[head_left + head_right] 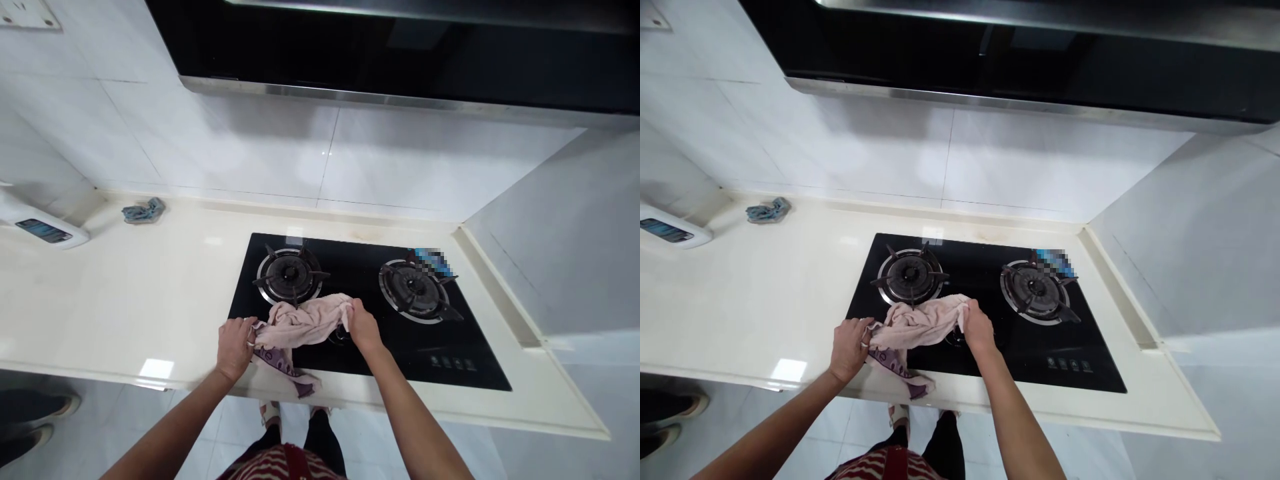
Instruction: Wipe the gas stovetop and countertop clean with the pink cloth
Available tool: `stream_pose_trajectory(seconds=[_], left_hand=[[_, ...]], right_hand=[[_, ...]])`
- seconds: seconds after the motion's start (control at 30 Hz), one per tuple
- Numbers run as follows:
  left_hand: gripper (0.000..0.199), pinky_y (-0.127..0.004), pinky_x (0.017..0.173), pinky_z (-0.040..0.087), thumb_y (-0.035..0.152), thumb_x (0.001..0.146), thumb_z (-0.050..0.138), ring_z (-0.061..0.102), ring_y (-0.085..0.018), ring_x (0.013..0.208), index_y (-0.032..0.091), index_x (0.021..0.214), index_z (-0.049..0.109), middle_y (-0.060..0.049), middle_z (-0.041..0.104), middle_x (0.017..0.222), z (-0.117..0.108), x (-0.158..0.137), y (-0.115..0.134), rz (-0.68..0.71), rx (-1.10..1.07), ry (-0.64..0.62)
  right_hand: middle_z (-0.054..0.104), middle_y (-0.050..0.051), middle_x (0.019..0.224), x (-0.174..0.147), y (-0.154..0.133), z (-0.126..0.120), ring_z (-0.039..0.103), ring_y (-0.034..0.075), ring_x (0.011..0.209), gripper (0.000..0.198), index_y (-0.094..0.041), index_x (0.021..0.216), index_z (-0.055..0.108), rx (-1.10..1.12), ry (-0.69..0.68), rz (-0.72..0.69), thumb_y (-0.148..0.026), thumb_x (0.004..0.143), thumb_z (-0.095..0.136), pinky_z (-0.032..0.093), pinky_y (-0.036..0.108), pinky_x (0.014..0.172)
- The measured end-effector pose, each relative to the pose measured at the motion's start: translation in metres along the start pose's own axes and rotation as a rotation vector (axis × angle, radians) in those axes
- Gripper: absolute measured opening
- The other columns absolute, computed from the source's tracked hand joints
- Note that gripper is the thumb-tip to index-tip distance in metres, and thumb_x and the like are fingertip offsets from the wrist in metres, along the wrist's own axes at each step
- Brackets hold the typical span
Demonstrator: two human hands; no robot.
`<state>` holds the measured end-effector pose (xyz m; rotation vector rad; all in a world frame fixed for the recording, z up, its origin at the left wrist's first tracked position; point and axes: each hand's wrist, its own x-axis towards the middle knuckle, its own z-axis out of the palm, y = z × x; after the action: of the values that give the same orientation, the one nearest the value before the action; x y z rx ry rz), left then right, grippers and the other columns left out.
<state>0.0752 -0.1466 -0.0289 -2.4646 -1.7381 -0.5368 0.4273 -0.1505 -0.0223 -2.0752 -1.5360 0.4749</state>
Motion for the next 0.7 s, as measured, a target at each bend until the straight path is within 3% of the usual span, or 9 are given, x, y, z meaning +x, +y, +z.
stream_pose_trajectory(seconds=[0.13, 0.3, 0.47, 0.7], left_hand=[[0.032, -0.041, 0.08, 0.038, 0.023, 0.095, 0.048, 0.055, -0.028, 0.095, 0.02, 0.122, 0.064, -0.01, 0.065, 0.101, 0.001, -0.001, 0.0, 0.001, -0.007, -0.009], [0.032, -0.041, 0.08, 0.038, 0.022, 0.094, 0.05, 0.055, -0.028, 0.095, 0.021, 0.121, 0.065, -0.01, 0.065, 0.1, 0.001, -0.001, 0.0, 0.0, -0.023, -0.02], [0.032, -0.041, 0.081, 0.038, 0.022, 0.093, 0.05, 0.055, -0.028, 0.096, 0.022, 0.121, 0.065, -0.01, 0.065, 0.1, 0.0, -0.001, 0.001, -0.003, -0.026, -0.026], [0.032, -0.041, 0.081, 0.038, 0.02, 0.093, 0.05, 0.055, -0.028, 0.096, 0.021, 0.122, 0.064, -0.01, 0.065, 0.1, 0.001, -0.002, 0.0, 0.007, -0.032, -0.02]], right_hand=[[0.067, 0.004, 0.09, -0.008, 0.01, -0.018, 0.063, 0.02, 0.082, 0.038, -0.023, 0.116, 0.063, 0.151, -0.083, -0.024, -0.044, 0.097, 0.038, 0.05, 0.031, 0.076], [0.06, 0.003, 0.104, -0.039, 0.021, -0.024, 0.061, 0.018, 0.086, 0.05, -0.027, 0.128, 0.065, 0.404, -0.263, -0.082, -0.048, 0.083, 0.059, 0.052, 0.033, 0.083], [0.063, 0.003, 0.094, -0.028, 0.01, -0.013, 0.061, 0.019, 0.081, 0.041, -0.025, 0.107, 0.073, 0.427, -0.141, 0.036, -0.052, 0.08, 0.059, 0.052, 0.034, 0.076], [0.068, 0.004, 0.091, -0.036, 0.016, -0.01, 0.063, 0.02, 0.078, 0.048, -0.021, 0.113, 0.071, 0.479, -0.097, 0.06, -0.054, 0.08, 0.058, 0.051, 0.031, 0.068]])
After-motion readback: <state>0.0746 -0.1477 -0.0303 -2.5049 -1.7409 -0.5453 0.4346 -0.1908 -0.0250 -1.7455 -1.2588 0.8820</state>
